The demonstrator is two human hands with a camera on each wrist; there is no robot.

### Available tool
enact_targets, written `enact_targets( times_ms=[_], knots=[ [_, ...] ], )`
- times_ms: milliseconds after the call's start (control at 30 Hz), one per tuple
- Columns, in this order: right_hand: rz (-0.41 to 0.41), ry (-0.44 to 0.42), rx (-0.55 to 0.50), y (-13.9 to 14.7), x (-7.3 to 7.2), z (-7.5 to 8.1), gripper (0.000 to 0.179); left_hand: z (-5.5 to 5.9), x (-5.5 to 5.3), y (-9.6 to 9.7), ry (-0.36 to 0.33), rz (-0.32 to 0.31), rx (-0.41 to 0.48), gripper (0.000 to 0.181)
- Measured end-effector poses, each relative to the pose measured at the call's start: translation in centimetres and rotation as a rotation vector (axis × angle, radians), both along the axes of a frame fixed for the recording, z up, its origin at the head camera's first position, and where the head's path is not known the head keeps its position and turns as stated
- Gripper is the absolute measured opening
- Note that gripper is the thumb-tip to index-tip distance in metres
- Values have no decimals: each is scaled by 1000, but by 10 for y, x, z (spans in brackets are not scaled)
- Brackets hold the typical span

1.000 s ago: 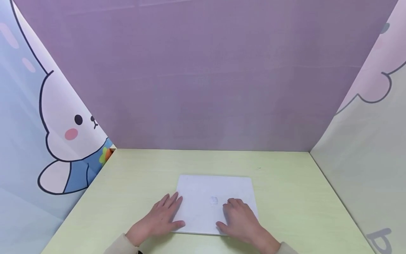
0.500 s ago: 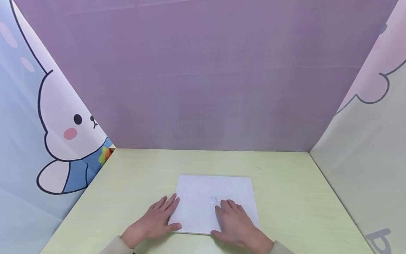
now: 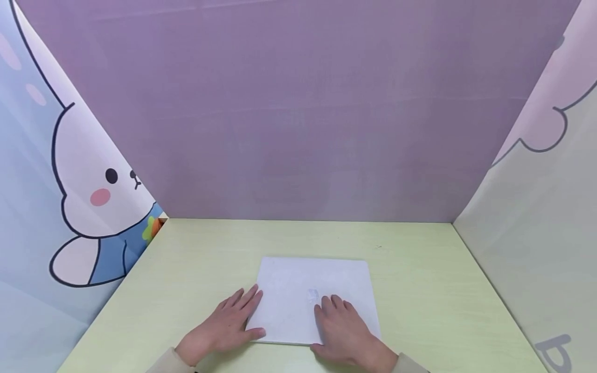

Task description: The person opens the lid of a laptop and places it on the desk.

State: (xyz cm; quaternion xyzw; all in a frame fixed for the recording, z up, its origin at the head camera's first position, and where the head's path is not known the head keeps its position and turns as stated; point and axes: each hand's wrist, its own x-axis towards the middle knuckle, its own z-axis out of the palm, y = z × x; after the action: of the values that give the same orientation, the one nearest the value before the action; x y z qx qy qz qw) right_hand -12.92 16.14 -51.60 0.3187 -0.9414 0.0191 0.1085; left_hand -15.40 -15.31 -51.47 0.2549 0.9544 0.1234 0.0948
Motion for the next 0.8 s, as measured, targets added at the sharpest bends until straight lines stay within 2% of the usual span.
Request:
enact_targets(
  times_ms=[200, 300, 467, 600, 700, 800],
  knots=[
    [34, 89, 23, 0, -5, 0, 67, -11, -4, -2, 40, 6, -26, 95],
    [58, 123, 46, 0, -7, 1, 68, -13, -4, -2, 52, 3, -31, 95],
    [97, 141, 73, 1, -10, 1, 67, -2, 1, 0, 31, -3, -21, 94],
    [128, 161, 85, 1, -10, 1, 65, 7, 3, 0, 1, -8, -19, 105],
    [154, 187, 81, 2, -10, 1, 62, 8, 4, -2, -16, -7, -11, 117],
    [176, 205, 76, 3, -10, 3, 60, 8, 4, -4, -12, -13, -3, 122]
  ],
)
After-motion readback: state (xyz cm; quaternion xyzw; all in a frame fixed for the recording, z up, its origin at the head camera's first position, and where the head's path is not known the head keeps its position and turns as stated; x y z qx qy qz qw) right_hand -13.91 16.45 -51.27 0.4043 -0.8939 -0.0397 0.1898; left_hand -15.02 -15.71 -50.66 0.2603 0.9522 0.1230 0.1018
